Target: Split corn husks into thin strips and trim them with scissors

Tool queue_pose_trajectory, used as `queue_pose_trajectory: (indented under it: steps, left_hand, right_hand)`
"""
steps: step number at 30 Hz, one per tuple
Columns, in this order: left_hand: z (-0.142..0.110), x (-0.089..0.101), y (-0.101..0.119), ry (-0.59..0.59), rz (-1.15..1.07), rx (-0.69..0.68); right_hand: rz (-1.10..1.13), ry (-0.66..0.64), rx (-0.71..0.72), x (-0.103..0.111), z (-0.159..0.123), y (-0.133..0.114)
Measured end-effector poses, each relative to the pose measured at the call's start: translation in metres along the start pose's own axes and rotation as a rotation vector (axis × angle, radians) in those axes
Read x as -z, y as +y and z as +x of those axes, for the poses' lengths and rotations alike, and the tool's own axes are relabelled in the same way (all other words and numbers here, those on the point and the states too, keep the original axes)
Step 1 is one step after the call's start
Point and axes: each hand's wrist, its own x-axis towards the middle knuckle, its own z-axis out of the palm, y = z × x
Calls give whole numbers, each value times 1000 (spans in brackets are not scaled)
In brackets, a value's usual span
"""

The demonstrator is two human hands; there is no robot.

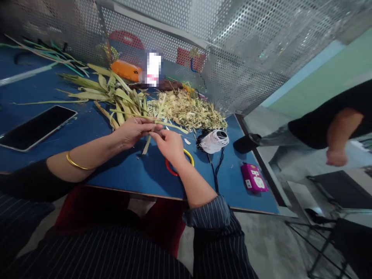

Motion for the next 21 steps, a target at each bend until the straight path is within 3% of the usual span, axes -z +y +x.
queue_pose_trajectory:
  steps: [7, 16, 19, 21]
  left_hand:
    - [-2, -4, -3, 0, -61, -5]
    - [3, -3, -5, 128, -144, 2]
    - [4, -2, -4, 143, -128, -1]
    - [2, -2, -2, 144, -121, 5]
  right_hand:
    - [238, -70, -75, -19, 1, 13]
    - [178, -137, 19, -15, -2, 5]
    - [259, -161, -43, -15, -3, 3]
    - [423, -84, -146, -13, 0, 4]
